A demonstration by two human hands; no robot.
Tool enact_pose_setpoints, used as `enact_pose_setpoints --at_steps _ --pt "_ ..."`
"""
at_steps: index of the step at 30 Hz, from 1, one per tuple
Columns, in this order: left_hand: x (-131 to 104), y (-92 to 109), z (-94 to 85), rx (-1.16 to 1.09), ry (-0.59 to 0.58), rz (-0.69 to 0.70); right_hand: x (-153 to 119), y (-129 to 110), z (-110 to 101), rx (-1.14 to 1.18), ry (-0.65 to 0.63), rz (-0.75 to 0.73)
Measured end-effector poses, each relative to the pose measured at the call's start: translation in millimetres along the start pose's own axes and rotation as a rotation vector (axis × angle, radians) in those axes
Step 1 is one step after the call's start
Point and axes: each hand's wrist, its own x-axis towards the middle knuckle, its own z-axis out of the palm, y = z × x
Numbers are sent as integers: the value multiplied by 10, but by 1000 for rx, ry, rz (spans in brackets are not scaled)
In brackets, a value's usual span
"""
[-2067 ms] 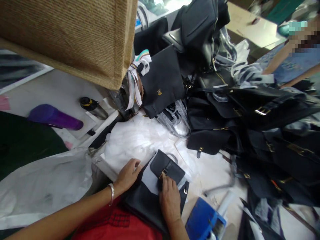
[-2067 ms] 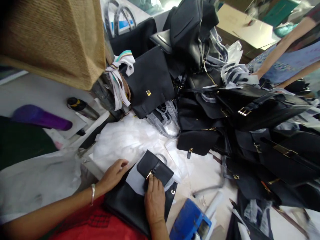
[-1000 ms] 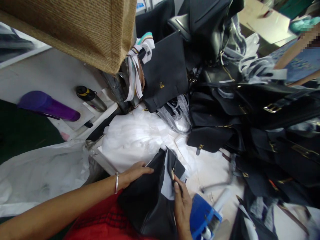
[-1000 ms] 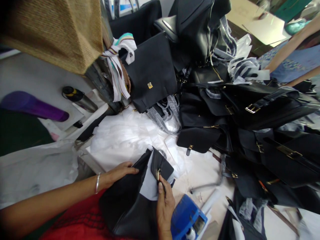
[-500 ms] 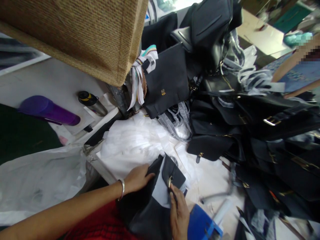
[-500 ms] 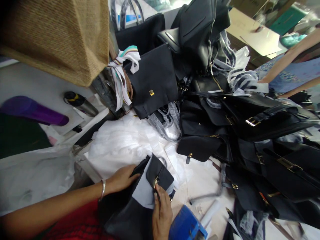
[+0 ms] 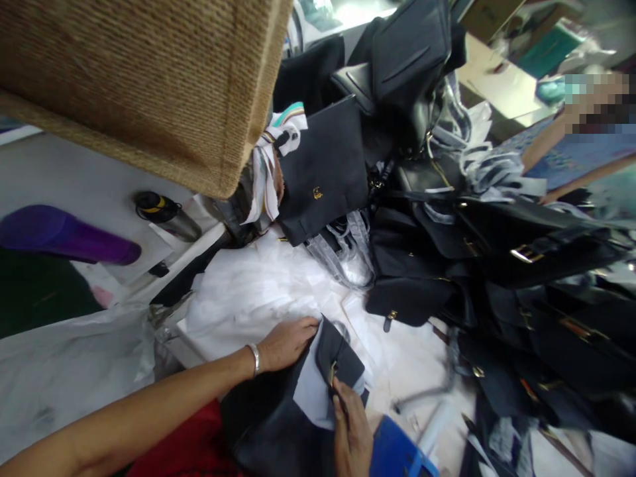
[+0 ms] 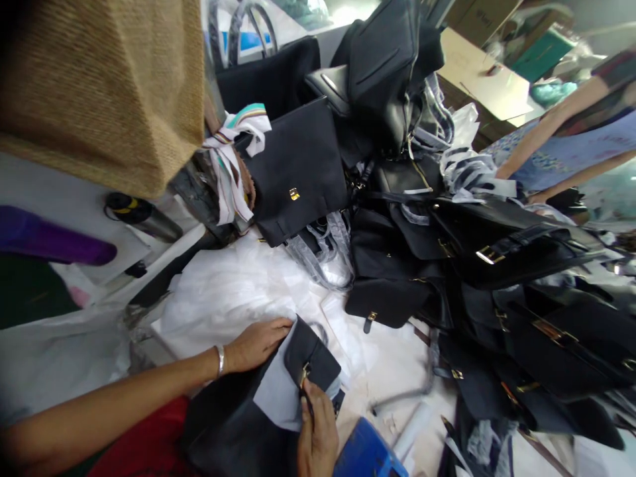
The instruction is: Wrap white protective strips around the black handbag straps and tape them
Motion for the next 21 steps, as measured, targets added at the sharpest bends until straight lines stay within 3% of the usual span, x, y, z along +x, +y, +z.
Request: enact_pose_setpoints --at_steps 6,12,21 --pt "153 -109 39 -245 -222 -146 64 -221 -45 -14 -32 26" --pt "325 -27 45 -584 -386 -556 34 -214 -47 23 -4 22" --pt "519 183 85 -308 -541 -517 -2 -171 -102 75 68 13"
